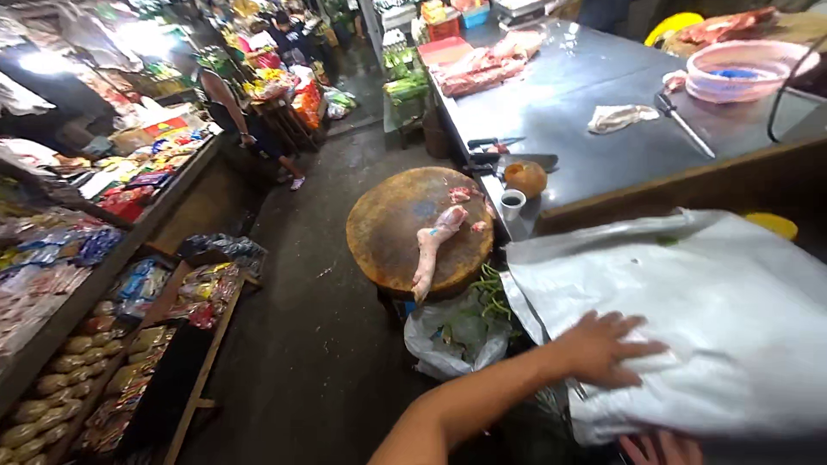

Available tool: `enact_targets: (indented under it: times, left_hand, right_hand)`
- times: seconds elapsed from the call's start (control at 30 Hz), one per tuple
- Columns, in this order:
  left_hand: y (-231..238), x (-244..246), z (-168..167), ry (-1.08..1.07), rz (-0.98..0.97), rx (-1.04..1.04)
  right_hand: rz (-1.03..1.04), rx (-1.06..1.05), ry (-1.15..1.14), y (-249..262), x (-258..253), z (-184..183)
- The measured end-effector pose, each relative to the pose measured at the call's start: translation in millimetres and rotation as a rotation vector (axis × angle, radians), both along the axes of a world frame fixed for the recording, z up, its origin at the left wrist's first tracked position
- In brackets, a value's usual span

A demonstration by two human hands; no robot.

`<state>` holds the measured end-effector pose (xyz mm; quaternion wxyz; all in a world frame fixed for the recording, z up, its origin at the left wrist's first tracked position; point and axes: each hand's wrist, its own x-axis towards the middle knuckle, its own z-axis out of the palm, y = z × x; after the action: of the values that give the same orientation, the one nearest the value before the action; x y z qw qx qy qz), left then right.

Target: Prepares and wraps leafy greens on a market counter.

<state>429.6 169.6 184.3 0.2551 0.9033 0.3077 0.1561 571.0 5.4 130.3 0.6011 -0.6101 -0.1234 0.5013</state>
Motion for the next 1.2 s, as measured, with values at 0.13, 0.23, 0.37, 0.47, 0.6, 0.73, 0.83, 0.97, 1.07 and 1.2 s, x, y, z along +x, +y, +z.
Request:
enact_targets:
  times: [0.13,0.23,0.37,0.47,0.6,0.73,0.83,0.97,1.07,1.2]
  left_hand:
    - [-12.2,-2.3,6.9,-0.004,-0.015,-0.035]
    - [-23.3,5.0,11.6,0.029,-0.014,-0.065]
    - [-30.2,9.0,17.9,0.08,-0.019,-0.033]
    - [-36.4,8.9,27.0,0.044,-0.015,0.018]
    - [-57.7,-4.8,43.8,-0.144,0.021,0.087]
    - [-100.0,-42.4,46.0,-0.325,0.108,0.094]
    - [-138.9,-81.0,27.6,-0.347,0.196,0.048]
    - [-187.9,-120.8,-10.8,-0.257,0.314,-0.137]
    - [-212.6,-138.5,-30.7,-0.165,0.373,-0.27]
    - [-238.6,-163.5,-39.8,-0.057,0.486,-0.448]
  right_hand:
    - [-0.033,-0.077,-0.008,-13.6,1.2,-10.4]
    - [-0.111,-0.102,-0.007,-23.1,13.5,-9.3]
    - [-0.147,-0.117,-0.017,-34.0,31.9,-0.5]
    - [-0.168,-0.123,-0.078,-44.2,41.9,6.5]
    - [-0.215,-0.119,-0.152,-61.4,50.5,14.2]
    - [-0.273,-0.119,-0.263,-83.7,55.7,26.7]
    - [-0.205,-0.102,-0.544,-94.7,58.9,49.3]
    - [0.115,0.116,-1.181,-49.7,86.8,96.2]
    - [0.393,0.065,-1.423,36.8,87.4,113.8]
    - [0.907,-0.344,-1.409,139.9,72.8,48.5]
